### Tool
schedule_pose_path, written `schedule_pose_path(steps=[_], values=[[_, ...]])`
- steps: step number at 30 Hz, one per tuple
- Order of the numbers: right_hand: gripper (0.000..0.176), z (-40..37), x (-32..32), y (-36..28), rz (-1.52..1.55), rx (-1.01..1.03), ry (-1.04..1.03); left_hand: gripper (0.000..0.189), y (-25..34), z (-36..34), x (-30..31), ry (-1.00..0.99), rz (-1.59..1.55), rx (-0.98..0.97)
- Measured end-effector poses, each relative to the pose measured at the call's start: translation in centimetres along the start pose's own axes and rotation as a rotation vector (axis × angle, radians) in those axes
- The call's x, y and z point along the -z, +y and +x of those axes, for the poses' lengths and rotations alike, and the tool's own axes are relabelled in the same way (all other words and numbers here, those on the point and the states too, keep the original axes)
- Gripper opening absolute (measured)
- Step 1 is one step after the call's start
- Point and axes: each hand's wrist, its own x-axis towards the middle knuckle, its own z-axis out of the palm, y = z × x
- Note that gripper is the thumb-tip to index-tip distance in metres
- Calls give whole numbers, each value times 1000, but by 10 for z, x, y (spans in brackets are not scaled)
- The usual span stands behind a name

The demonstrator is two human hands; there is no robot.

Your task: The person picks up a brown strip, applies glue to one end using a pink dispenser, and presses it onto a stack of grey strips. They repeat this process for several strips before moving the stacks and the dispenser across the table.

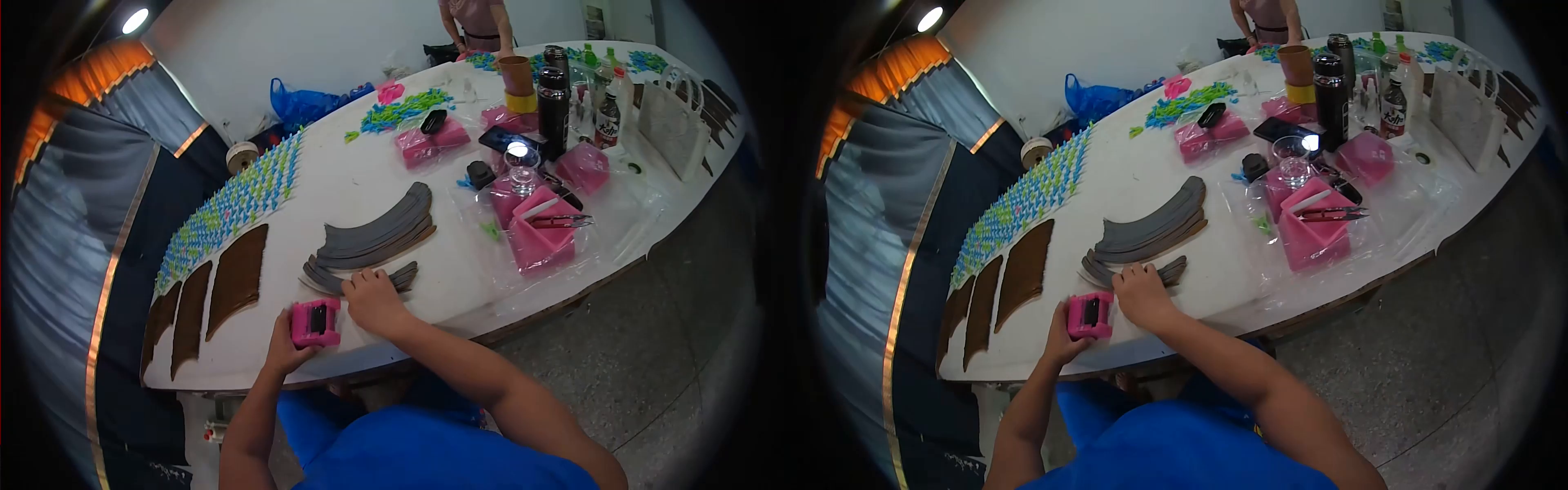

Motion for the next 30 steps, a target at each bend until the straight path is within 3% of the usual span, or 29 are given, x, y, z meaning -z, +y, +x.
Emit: schedule_pose_path(steps=[13, 18, 27, 30], values=[[22, 1, 2, 0, -18, -22, -87, 117, 9, 1, -3, 27, -20, -23], [22, 3, 5, 0, -44, -16, -109, 114, 8, 1, -2, 61, 131, -150], [25, 10, 17, -4, -92, -18, -165, 98, 33, 3, 8, 58, 159, -166], [27, 12, 21, -8, -86, -34, -179, 105, 35, 4, 10, -11, 204, -79]])
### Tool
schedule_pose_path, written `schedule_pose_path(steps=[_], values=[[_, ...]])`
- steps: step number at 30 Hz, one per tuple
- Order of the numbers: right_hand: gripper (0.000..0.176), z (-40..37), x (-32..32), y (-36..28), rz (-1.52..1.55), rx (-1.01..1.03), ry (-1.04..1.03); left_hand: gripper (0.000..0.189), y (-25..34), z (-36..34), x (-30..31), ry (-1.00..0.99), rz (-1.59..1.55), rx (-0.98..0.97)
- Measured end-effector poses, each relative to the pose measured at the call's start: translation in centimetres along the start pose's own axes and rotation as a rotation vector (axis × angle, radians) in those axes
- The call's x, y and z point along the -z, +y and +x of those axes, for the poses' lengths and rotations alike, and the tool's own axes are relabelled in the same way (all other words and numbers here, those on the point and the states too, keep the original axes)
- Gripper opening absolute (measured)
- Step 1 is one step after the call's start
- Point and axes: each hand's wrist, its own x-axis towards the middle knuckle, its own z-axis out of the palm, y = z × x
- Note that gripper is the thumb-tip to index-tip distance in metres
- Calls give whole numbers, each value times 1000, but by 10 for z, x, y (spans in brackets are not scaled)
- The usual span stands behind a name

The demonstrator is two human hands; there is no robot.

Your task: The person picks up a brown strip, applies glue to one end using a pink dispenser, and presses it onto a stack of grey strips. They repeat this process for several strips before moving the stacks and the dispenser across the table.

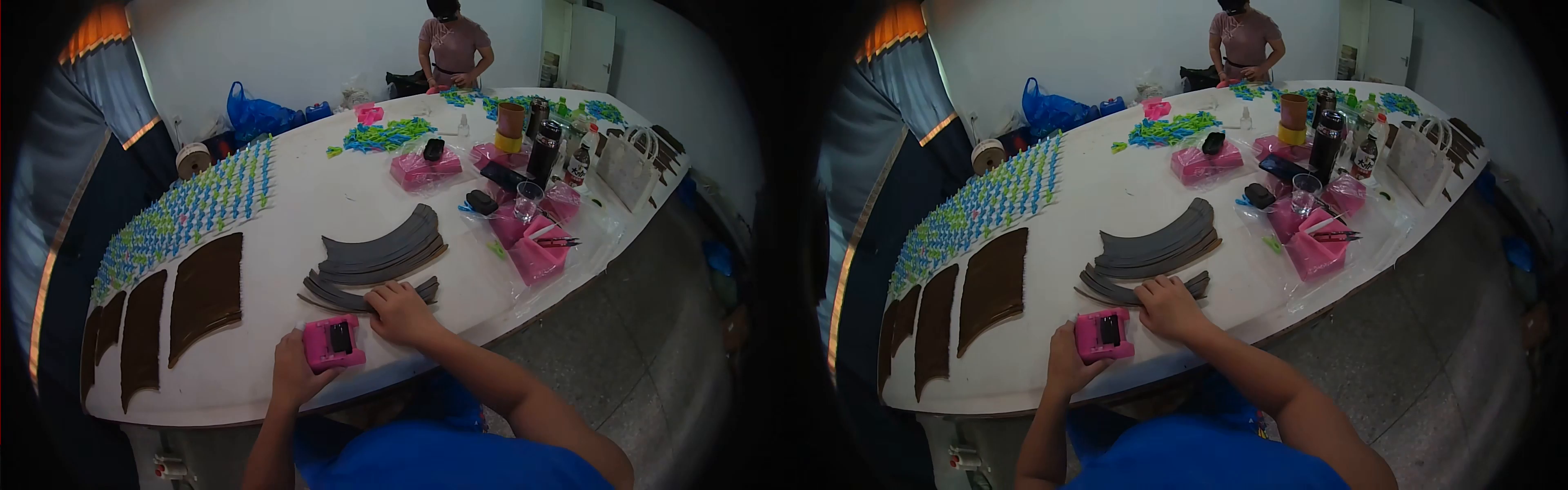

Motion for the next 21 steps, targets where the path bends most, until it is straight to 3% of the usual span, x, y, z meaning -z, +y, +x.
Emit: schedule_pose_path(steps=[18, 21], values=[[28, 4, 11, -8, -26, -25, -77, 114, -4, 0, 5, 14, -166, 14], [29, 4, 11, -7, -25, -25, -70, 106, -3, 1, 5, 45, -143, -1]])
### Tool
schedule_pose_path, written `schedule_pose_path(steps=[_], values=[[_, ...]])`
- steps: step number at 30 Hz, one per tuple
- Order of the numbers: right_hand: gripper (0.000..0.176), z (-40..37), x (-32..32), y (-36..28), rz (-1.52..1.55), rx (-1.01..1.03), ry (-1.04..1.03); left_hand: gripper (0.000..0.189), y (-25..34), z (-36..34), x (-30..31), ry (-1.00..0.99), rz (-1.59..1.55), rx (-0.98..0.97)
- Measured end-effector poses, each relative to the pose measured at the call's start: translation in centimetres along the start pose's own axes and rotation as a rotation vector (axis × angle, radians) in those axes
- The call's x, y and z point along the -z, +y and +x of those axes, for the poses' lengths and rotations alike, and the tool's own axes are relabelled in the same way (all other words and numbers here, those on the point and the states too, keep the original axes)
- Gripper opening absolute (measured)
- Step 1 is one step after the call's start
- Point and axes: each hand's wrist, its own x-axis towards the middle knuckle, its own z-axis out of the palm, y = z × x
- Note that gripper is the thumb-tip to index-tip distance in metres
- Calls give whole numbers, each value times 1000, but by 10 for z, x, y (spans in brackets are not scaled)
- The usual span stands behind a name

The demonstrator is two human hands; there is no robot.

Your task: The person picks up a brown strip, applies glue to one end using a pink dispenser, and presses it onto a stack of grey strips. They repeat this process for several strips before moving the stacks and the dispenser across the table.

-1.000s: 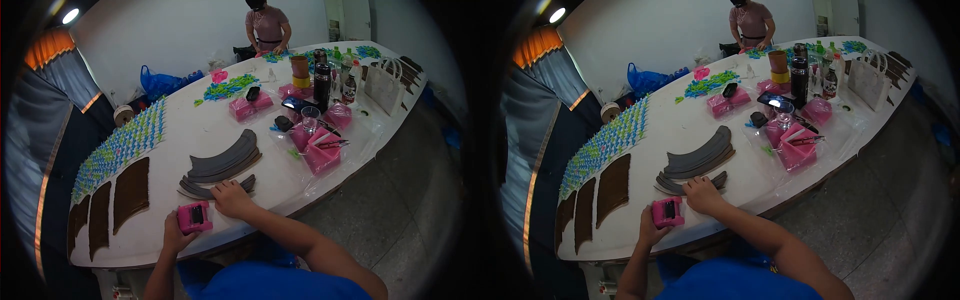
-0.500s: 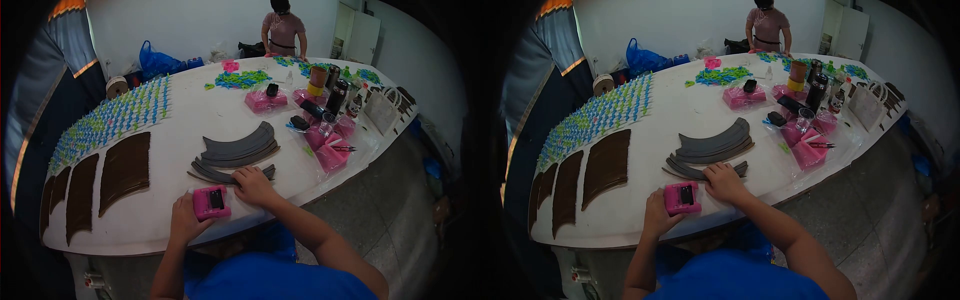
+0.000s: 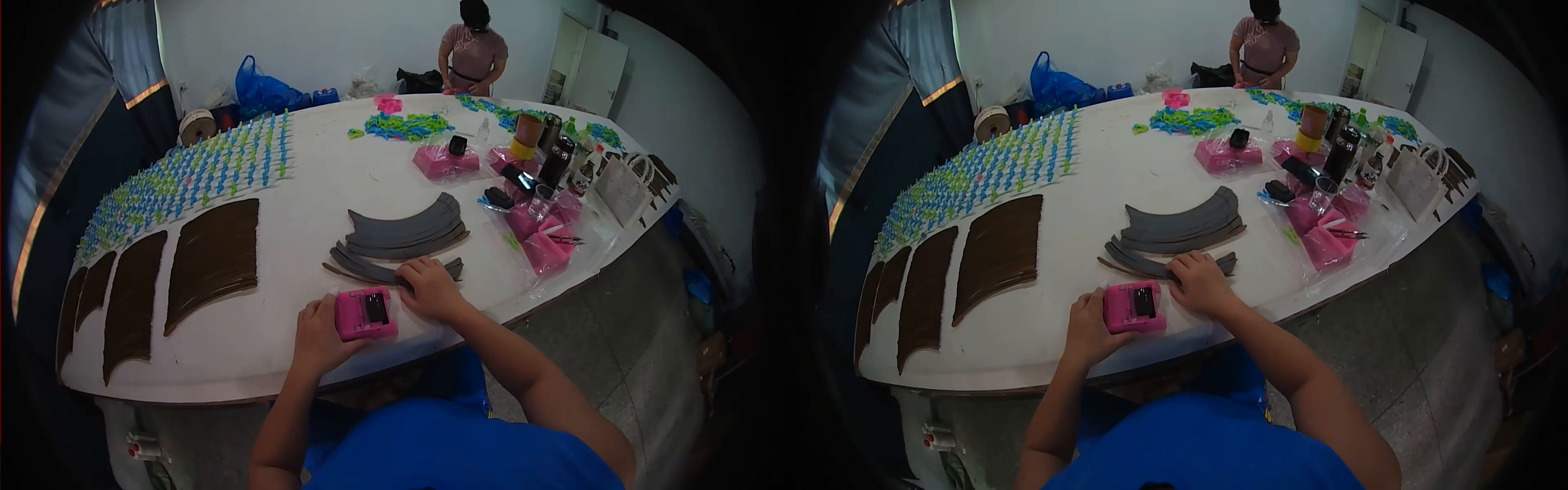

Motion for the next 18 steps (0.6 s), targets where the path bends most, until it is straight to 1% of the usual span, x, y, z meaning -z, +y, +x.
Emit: schedule_pose_path(steps=[1, 3, 4, 6, 9, 11, 13, 18], values=[[29, -2, -1, 0, 17, -10, -15, 106, 2, 1, 0, -19, 2, 16], [25, 0, -4, 2, -7, 41, 70, 105, 5, 6, 1, -31, 22, 5], [25, 0, -6, 5, -14, 43, 68, 105, 5, 7, -1, -34, 23, 19], [26, -1, -5, 4, -4, 40, 52, 104, 3, 11, -8, -35, 42, -47], [27, -1, -2, 5, -2, 37, 33, 106, 1, 11, -10, -21, 63, -62], [27, -2, -5, 6, 2, 38, 23, 108, 2, 11, -7, -35, 41, -21], [29, -2, -7, 8, -3, 57, 56, 109, 4, 9, -5, -50, 15, 17], [31, -3, -5, 10, -16, 57, 15, 116, 7, 10, -1, -98, -53, 119]])
